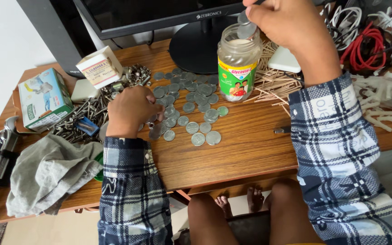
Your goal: The person sorts a pile of coins on a wooden desk, picking them up and placing them into a clear plastic jar. The person also briefly handles a small wooden block before continuing to transfer coins into the jar.
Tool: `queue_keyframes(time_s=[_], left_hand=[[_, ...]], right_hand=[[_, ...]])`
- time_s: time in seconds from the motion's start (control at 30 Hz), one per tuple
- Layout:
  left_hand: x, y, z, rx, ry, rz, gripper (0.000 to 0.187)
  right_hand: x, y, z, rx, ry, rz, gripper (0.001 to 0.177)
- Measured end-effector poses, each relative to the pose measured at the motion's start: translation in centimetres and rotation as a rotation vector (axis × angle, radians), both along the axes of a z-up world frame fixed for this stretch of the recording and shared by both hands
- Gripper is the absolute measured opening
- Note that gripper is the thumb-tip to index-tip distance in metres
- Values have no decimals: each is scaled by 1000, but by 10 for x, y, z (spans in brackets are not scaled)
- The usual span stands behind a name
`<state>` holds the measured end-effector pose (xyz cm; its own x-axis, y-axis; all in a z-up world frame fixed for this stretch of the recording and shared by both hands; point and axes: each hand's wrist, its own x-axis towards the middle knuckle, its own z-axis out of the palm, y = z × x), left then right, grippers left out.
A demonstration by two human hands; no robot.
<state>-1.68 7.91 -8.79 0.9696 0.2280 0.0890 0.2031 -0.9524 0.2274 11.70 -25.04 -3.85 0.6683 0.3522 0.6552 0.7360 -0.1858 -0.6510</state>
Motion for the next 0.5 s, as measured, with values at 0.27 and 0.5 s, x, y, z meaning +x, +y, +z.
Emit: queue_keyframes(time_s=[0.27,0.5], left_hand=[[2,0,-2,7,-6,-13,32],[6,1,-5,-54,14,-29,27]], right_hand=[[4,5,-5,-191,-103,-290,22],[-10,-1,1,-313,-213,-296,16]])
